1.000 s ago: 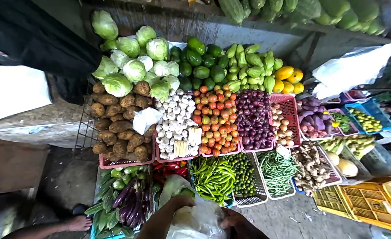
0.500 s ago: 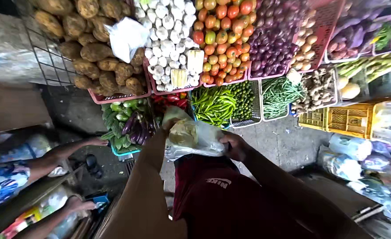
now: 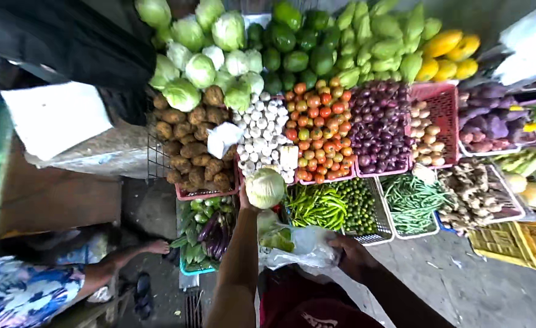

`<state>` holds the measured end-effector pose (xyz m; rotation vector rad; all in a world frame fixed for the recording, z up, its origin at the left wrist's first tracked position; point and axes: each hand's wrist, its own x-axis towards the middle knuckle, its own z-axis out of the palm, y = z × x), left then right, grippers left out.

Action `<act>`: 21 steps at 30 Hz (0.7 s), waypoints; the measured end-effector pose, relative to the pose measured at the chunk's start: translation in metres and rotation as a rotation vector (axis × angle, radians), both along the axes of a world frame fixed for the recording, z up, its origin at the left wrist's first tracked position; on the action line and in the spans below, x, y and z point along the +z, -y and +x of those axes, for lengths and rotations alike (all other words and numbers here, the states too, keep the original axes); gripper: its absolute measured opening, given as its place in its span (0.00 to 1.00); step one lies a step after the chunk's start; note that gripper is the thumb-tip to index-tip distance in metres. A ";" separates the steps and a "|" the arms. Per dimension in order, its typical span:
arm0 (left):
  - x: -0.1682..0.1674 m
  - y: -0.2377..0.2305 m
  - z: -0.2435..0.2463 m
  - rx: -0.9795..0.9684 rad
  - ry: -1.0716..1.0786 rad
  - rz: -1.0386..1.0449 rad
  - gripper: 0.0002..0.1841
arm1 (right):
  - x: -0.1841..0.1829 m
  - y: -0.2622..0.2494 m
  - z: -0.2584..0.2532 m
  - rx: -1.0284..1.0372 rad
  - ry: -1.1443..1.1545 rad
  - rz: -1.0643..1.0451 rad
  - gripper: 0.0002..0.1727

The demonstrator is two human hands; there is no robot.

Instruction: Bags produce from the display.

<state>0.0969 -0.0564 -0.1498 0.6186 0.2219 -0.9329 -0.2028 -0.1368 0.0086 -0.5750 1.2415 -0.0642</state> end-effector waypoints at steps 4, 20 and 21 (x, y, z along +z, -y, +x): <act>0.036 0.069 0.080 0.109 -0.021 0.046 0.37 | 0.004 -0.006 0.004 0.034 -0.001 0.017 0.10; 0.125 0.113 0.096 -0.309 0.737 0.293 0.23 | -0.010 -0.019 -0.029 -0.065 0.179 0.007 0.15; 0.102 0.084 0.053 -0.590 0.797 0.260 0.22 | -0.009 -0.019 -0.026 -0.055 0.180 -0.001 0.15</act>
